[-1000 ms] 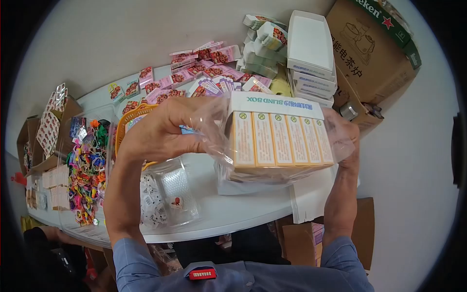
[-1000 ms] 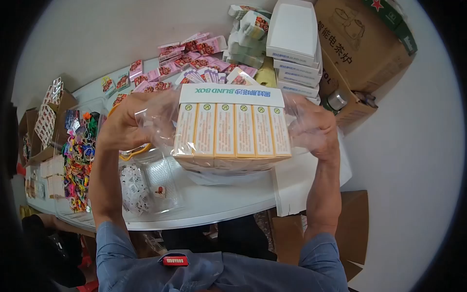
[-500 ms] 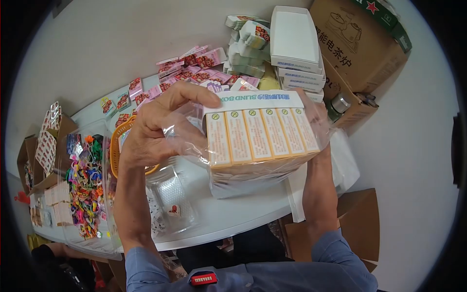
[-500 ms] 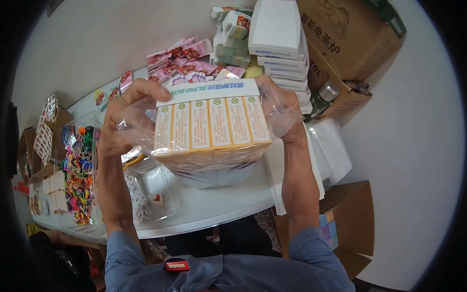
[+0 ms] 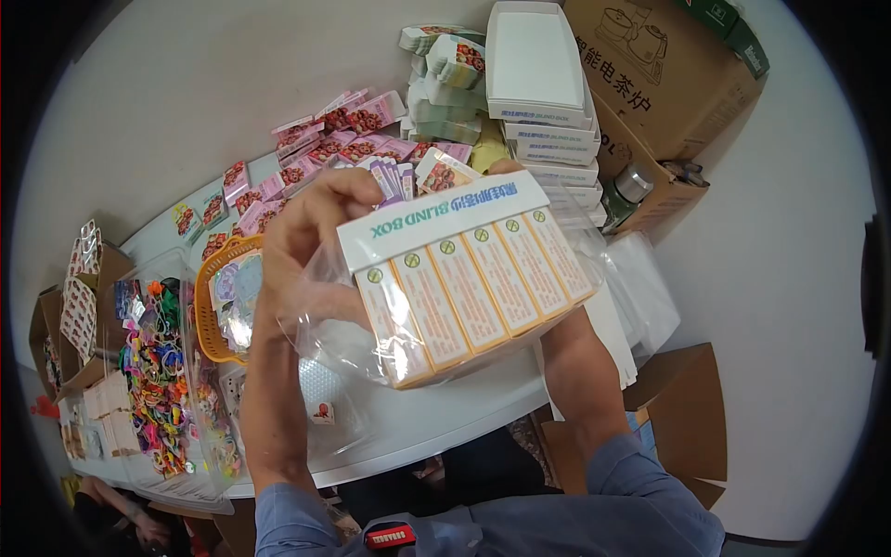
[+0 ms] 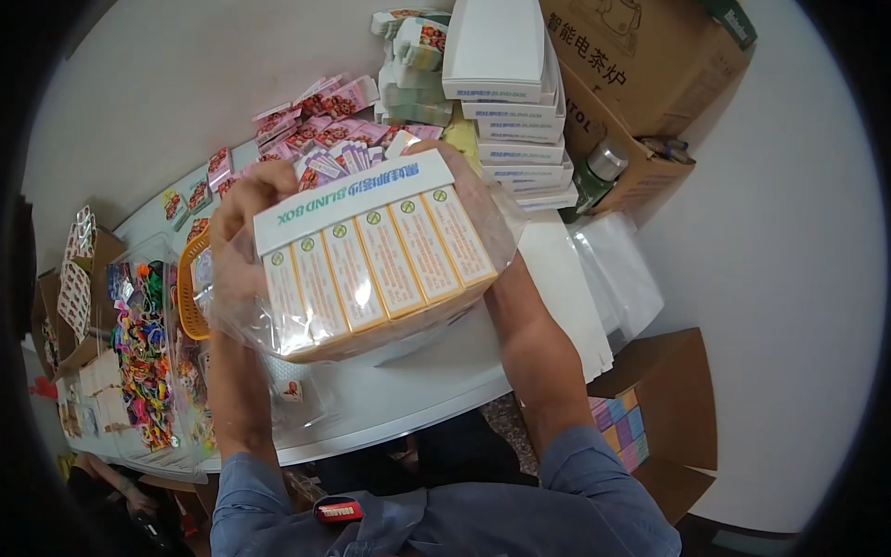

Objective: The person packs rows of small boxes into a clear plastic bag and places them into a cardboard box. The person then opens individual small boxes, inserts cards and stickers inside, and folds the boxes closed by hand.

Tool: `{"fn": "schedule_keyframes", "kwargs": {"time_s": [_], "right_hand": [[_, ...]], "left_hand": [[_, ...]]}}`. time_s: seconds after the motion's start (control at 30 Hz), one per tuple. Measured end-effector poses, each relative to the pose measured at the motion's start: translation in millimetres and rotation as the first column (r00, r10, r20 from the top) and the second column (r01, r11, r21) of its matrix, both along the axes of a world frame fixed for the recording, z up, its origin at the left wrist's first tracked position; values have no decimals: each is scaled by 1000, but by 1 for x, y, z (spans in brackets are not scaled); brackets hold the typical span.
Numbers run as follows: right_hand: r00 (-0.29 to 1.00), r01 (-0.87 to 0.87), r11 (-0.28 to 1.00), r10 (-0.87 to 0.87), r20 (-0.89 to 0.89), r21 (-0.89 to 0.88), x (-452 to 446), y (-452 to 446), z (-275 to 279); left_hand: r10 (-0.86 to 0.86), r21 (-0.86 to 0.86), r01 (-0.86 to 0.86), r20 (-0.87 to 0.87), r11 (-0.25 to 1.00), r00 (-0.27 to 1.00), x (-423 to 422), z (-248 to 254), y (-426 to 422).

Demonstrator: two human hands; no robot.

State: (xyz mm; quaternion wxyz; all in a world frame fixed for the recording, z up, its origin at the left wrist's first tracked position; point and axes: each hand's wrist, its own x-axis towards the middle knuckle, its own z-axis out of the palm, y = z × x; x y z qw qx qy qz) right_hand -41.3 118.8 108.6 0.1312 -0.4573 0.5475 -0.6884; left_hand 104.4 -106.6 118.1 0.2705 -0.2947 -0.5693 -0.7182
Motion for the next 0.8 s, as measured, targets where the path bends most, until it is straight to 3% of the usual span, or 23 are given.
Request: {"fn": "schedule_keyframes", "kwargs": {"time_s": [0.03, 0.1, 0.13, 0.17, 0.23, 0.27, 0.3, 0.33, 0.37, 0.4, 0.47, 0.5, 0.57, 0.6, 0.63, 0.7, 0.77, 0.8], "right_hand": [[741, -286, 889, 443, 505, -358, 3, 0, -1], [799, -218, 916, 365, 478, -335, 8, 2, -7], [848, -155, 936, 290, 444, -316, 8, 3, -12], [848, -157, 936, 292, 443, -316, -13, -3, -43], [465, -252, 913, 406, 787, -322, -72, -23, -115], [463, -254, 911, 410, 786, -325, -73, -23, -114], [626, -270, 924, 382, 680, -270, -72, -24, -111], [765, -278, 936, 352, 540, -216, -64, -28, -96], [764, -285, 932, 363, 533, -226, -54, -23, -80], [743, -173, 980, 193, 640, -95, -23, -14, -33], [653, 2, 992, -95, 751, 123, 4, -6, 10], [658, -6, 993, -86, 748, 120, 10, -2, 14], [514, 104, 988, -154, 844, 117, 23, 16, 23], [602, 39, 998, -67, 796, 54, 19, 24, 4], [607, 51, 997, -75, 791, 56, 17, 39, -17], [643, 116, 963, -258, 721, 242, 40, 67, -28], [619, 131, 965, -259, 741, 228, 66, 95, -45], [605, 130, 970, -243, 758, 207, 79, 109, -54]], "left_hand": [[-2, -2, 2, -4, 1000, 1000, -1, 2, 8], [118, 202, -163, 218, 966, 969, 2, 3, 32], [167, 210, -256, 365, 944, 916, 4, 2, 39], [169, 210, -257, 364, 943, 916, 6, 2, 40], [110, 84, -223, 673, 971, 731, 11, -4, 35], [196, -131, -148, 554, 980, 809, 9, -24, 15], [203, -136, -153, 554, 979, 807, 7, -33, 15], [117, 20, -159, 588, 987, 800, 5, -36, 18], [28, 173, -166, 606, 971, 795, 4, -35, 19], [-71, 217, -33, 454, 976, 888, 4, -29, 25], [-59, 253, -97, 546, 963, 836, 0, -6, 37], [-104, 318, -105, 577, 942, 810, 2, 2, 46], [-73, 330, -172, 614, 928, 786, 8, 28, 79], [-59, 346, -229, 654, 910, 754, 13, 37, 92], [-68, 349, -217, 649, 912, 758, 17, 36, 99], [-206, 381, -150, 743, 912, 636, 21, 20, 115], [-252, 422, -115, 714, 899, 653, 32, 1, 143], [-293, 441, -139, 769, 887, 569, 40, -4, 157]]}}
